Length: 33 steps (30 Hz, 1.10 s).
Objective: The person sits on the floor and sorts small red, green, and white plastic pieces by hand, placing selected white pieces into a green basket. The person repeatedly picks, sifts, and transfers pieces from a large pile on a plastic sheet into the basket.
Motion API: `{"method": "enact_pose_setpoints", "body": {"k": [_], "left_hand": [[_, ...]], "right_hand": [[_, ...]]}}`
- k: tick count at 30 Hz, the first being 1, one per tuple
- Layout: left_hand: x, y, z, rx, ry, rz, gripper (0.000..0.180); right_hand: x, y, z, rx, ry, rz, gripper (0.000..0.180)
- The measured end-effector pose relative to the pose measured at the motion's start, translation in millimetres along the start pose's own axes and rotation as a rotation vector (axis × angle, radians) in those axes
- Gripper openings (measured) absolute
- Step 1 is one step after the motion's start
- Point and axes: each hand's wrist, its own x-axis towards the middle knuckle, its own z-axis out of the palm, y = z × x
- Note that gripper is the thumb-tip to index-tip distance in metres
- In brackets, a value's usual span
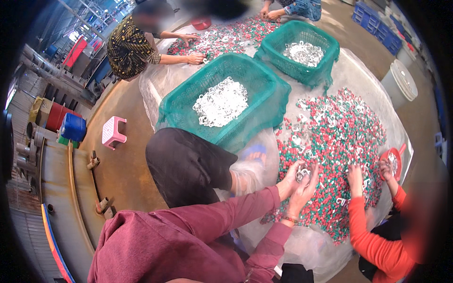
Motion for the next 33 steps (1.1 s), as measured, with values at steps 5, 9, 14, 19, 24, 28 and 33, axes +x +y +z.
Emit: {"method": "enact_pose_setpoints", "body": {"k": [5, 9, 14, 19, 24, 28, 33], "left_hand": [[-20.3, 73.5, 103.2, -0.536, -0.458, -0.121, 0.025], [-53.8, 176.4, 168.5, -0.63, -0.767, 0.351, 0.061], [-88.7, 244.3, 161.8, -0.856, -0.493, 0.621, 0.093], [-60.9, 213.8, 142.4, -0.509, -0.922, 0.306, 0.08], [7.5, 141.8, 120.8, 0.7, -0.534, 0.014, 0.073], [73.1, 105.3, 86.3, 1.87, 0.092, 0.075, 0.08], [129.6, 114.0, 22.4, 2.495, 0.436, 0.521, 0.071]], "right_hand": [[24.5, -21.4, -10.7, 0.182, 0.273, -0.134, 0.04], [49.1, -9.3, -24.7, 0.351, 0.344, -0.114, 0.042], [47.1, 2.8, -16.2, 0.307, 0.382, 0.084, 0.043], [48.4, 26.3, -28.2, 0.268, 0.384, 0.101, 0.042], [60.3, 99.5, -50.1, -0.364, 0.076, 0.303, 0.074], [61.5, 133.9, -57.5, -0.559, -0.252, 0.528, 0.097], [100.8, 157.5, -60.4, -0.715, -0.176, 0.412, 0.096]]}}
